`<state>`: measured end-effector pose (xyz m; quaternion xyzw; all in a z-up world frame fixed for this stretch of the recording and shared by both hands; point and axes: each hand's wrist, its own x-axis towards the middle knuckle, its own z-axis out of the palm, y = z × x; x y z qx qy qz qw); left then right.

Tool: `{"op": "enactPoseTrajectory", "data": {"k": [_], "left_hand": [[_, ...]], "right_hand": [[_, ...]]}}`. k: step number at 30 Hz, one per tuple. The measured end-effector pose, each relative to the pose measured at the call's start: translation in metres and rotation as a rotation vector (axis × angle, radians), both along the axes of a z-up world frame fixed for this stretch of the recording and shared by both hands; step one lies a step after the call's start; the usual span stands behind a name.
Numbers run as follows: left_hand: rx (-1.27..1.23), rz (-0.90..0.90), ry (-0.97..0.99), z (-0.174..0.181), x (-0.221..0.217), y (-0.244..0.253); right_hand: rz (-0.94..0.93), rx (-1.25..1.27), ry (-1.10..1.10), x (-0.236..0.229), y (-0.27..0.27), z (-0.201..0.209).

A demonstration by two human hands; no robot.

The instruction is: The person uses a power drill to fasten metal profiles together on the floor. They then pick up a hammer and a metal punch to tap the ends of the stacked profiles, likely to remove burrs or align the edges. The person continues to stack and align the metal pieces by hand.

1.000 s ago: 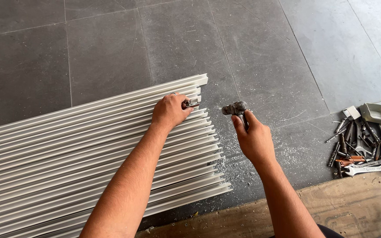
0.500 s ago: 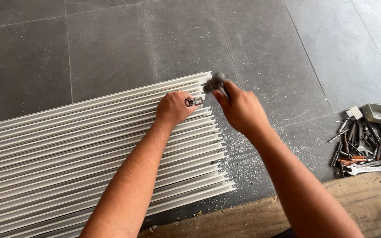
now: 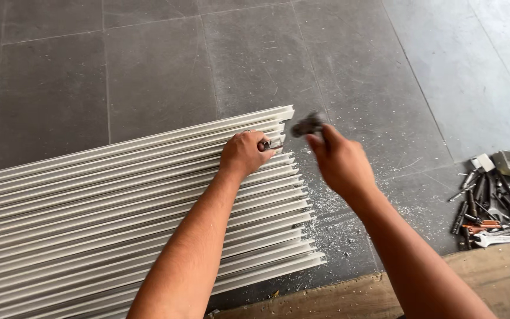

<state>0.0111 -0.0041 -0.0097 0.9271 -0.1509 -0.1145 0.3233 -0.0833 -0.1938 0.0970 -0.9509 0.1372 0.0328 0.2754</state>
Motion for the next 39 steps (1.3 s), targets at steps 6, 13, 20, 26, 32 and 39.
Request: {"op": "enactPoseTrajectory", "data": {"k": [6, 13, 20, 26, 32, 39], "left_hand": [[-0.277, 0.085, -0.13, 0.005, 0.013, 0.012], [0.323, 0.0, 0.022, 0.02, 0.019, -0.007], [0.341, -0.046, -0.06, 0.015, 0.022, -0.02], [0.335, -0.053, -0.078, 0.012, 0.022, -0.02], [0.328, -0.066, -0.075, 0.012, 0.023, -0.022], [0.308, -0.051, -0.061, 0.013, 0.023, -0.022]], "right_hand": [[-0.19, 0.154, -0.024, -0.03, -0.019, -0.029], [-0.303, 0.296, 0.062, -0.043, -0.022, -0.05], [-0.31, 0.269, 0.039, -0.043, -0.023, -0.044], [-0.314, 0.256, 0.052, -0.04, -0.023, -0.044], [-0.303, 0.213, 0.054, -0.04, -0.024, -0.048], [-0.267, 0.18, 0.05, -0.041, -0.026, -0.057]]}}
